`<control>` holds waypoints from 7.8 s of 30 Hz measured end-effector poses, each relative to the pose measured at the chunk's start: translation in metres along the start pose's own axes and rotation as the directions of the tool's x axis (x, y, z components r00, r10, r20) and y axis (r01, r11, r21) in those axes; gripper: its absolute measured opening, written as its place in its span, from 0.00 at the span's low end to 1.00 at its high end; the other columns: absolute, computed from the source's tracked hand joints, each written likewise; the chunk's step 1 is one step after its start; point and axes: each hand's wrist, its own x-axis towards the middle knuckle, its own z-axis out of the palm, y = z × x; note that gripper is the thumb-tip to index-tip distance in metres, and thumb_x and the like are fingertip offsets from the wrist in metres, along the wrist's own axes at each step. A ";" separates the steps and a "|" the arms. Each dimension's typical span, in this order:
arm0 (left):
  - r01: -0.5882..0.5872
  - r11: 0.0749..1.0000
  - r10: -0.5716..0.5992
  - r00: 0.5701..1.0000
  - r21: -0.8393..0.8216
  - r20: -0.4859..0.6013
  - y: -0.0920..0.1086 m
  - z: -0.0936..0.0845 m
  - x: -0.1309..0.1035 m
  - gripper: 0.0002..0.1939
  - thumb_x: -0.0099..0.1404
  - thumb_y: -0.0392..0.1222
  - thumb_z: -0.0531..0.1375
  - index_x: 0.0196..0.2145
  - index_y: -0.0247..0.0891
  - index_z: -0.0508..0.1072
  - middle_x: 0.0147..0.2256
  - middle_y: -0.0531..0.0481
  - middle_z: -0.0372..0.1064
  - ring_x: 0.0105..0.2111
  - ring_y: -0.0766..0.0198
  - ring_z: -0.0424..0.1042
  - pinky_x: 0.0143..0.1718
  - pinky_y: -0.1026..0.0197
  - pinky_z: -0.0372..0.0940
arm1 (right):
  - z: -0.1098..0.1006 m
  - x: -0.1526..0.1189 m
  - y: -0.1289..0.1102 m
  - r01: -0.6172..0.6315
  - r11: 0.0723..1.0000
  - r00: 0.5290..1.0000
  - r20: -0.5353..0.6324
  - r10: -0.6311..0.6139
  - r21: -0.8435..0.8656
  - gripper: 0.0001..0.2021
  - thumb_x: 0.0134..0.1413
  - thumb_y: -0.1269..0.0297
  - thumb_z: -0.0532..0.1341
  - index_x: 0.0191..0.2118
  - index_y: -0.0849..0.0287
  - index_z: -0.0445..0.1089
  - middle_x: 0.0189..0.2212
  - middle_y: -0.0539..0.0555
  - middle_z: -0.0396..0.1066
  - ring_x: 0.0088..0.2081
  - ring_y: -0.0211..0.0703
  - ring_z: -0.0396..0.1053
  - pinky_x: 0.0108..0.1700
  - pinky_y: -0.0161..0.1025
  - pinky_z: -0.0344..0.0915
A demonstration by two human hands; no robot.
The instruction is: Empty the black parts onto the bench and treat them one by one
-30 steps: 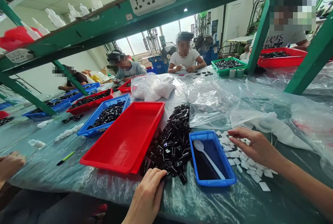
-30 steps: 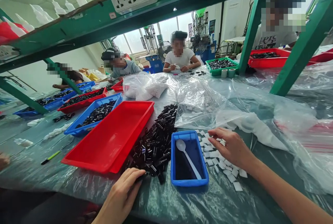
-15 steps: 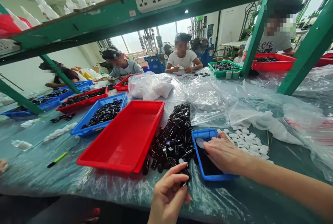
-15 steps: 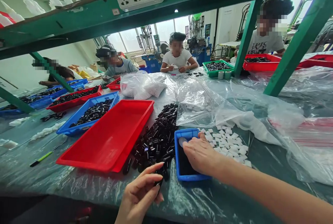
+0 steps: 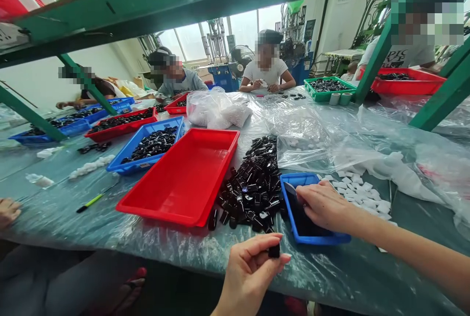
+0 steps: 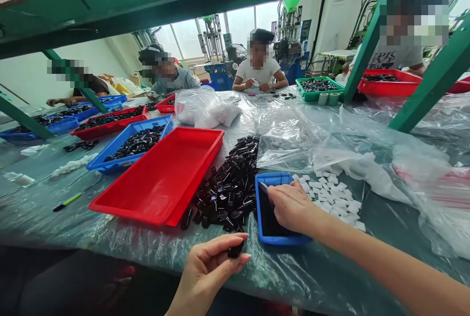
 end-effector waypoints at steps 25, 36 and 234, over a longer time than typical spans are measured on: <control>0.343 0.936 -0.332 0.934 -0.076 0.132 0.003 0.008 0.011 0.21 0.53 0.53 0.66 0.29 0.28 0.76 0.23 0.42 0.78 0.16 0.63 0.75 0.12 0.75 0.64 | -0.040 -0.020 0.021 -0.294 0.639 0.953 0.267 0.142 0.711 0.06 0.47 0.61 0.59 0.31 0.57 0.66 0.21 0.48 0.62 0.21 0.36 0.57 0.21 0.33 0.52; 0.382 0.920 -0.366 0.916 -0.086 0.164 0.007 0.014 0.014 0.21 0.52 0.53 0.67 0.28 0.27 0.76 0.22 0.41 0.78 0.17 0.62 0.76 0.12 0.76 0.64 | -0.022 -0.062 0.020 -0.234 0.630 0.941 0.010 0.338 0.741 0.13 0.54 0.51 0.59 0.36 0.56 0.68 0.30 0.53 0.69 0.30 0.43 0.66 0.27 0.37 0.62; 0.270 0.943 -0.330 0.835 0.194 0.441 0.034 0.053 0.030 0.11 0.61 0.46 0.62 0.32 0.33 0.71 0.27 0.45 0.78 0.23 0.64 0.78 0.20 0.74 0.69 | -0.042 -0.050 -0.029 0.125 -0.036 0.940 -0.106 0.325 0.992 0.09 0.57 0.60 0.60 0.36 0.60 0.63 0.23 0.49 0.71 0.27 0.37 0.71 0.33 0.35 0.69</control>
